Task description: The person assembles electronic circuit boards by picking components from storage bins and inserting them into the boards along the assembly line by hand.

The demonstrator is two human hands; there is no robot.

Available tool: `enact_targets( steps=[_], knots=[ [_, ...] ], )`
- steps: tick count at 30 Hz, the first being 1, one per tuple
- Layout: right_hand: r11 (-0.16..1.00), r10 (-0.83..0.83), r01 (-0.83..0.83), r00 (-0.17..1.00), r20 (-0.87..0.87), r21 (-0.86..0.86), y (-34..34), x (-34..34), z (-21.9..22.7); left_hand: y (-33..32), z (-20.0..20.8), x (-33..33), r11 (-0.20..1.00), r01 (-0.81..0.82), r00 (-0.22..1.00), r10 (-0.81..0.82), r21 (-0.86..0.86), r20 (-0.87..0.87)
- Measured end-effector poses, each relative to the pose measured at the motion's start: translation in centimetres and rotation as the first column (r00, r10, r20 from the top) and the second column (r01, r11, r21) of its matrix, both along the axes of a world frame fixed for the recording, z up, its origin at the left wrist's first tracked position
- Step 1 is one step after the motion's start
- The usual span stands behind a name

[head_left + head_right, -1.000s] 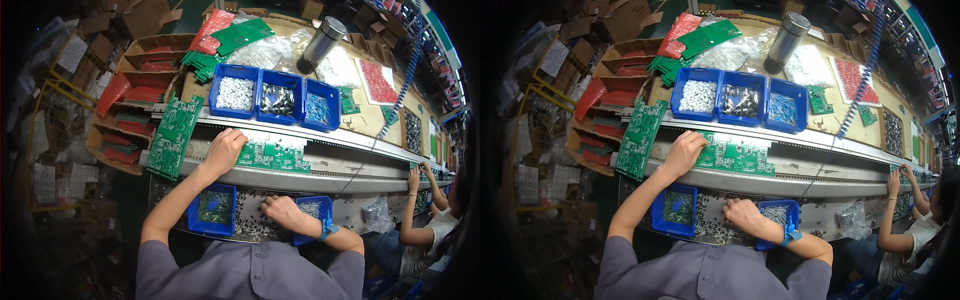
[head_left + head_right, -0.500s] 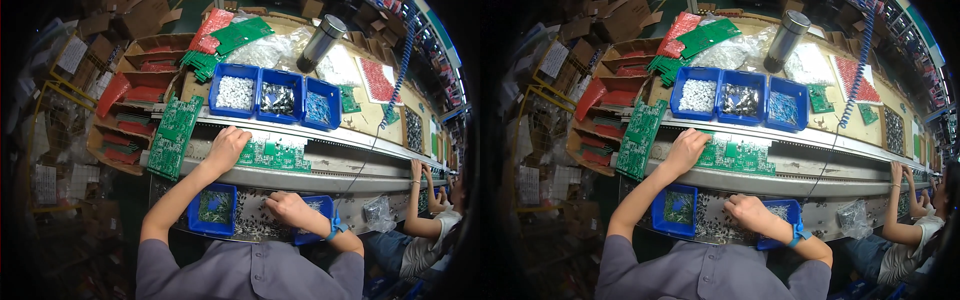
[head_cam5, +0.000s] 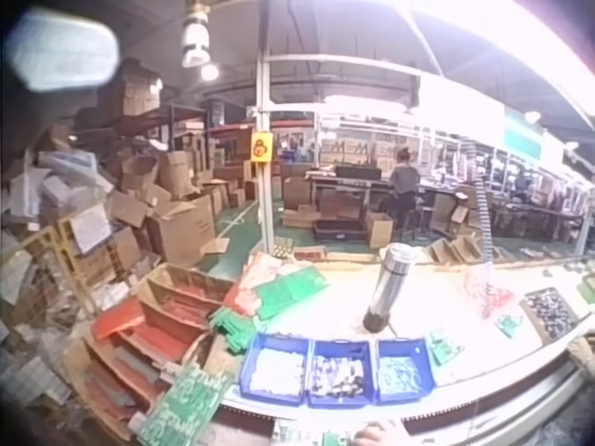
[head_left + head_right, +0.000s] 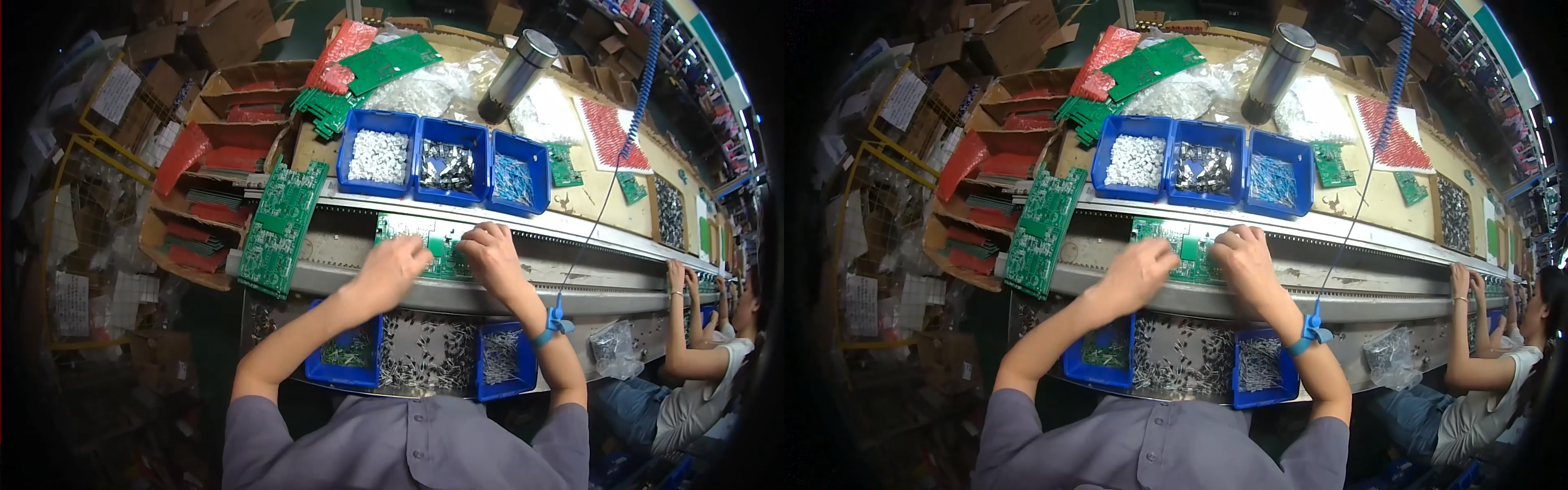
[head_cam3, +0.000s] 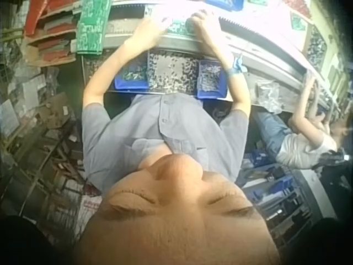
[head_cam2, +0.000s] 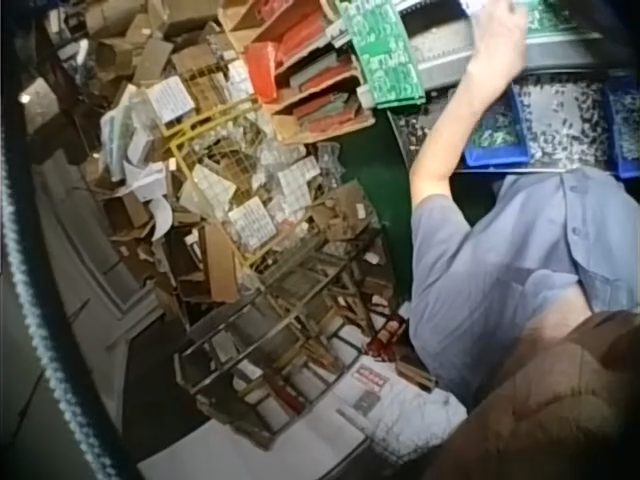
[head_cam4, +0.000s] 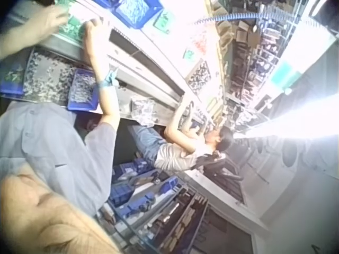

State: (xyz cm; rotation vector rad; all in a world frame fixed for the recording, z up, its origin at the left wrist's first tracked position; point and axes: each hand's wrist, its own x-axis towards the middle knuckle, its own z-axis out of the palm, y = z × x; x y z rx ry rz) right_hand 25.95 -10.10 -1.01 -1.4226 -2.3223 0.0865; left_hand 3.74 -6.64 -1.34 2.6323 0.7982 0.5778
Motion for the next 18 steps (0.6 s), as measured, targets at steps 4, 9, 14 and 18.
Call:
enact_targets(
  steps=[4, 9, 14, 18],
  knots=[
    [0.998, -0.020, 0.015, 0.996, 0.083, 0.058, 0.6, 0.1, -0.5, -5.2, 1.4, 0.7, 0.910, 0.327, 0.925, -0.364, -0.256, -0.109],
    [0.999, -0.013, 0.008, 0.993, 0.120, 0.041, 1.0, 0.0, -0.2, -9.4, -1.6, 1.0, 0.926, 0.365, 0.890, -0.377, -0.095, -0.255],
    [0.999, 0.001, 0.002, 0.997, 0.077, -0.038, 0.9, 0.1, -0.2, -10.4, -3.7, 1.2, 0.949, 0.314, 0.902, -0.295, 0.010, -0.316],
    [0.997, 0.017, -0.015, 1.000, 0.021, -0.071, 0.9, 0.4, -0.4, -10.1, -3.9, 1.2, 0.948, 0.316, 0.886, -0.313, -0.049, -0.341]
  ],
)
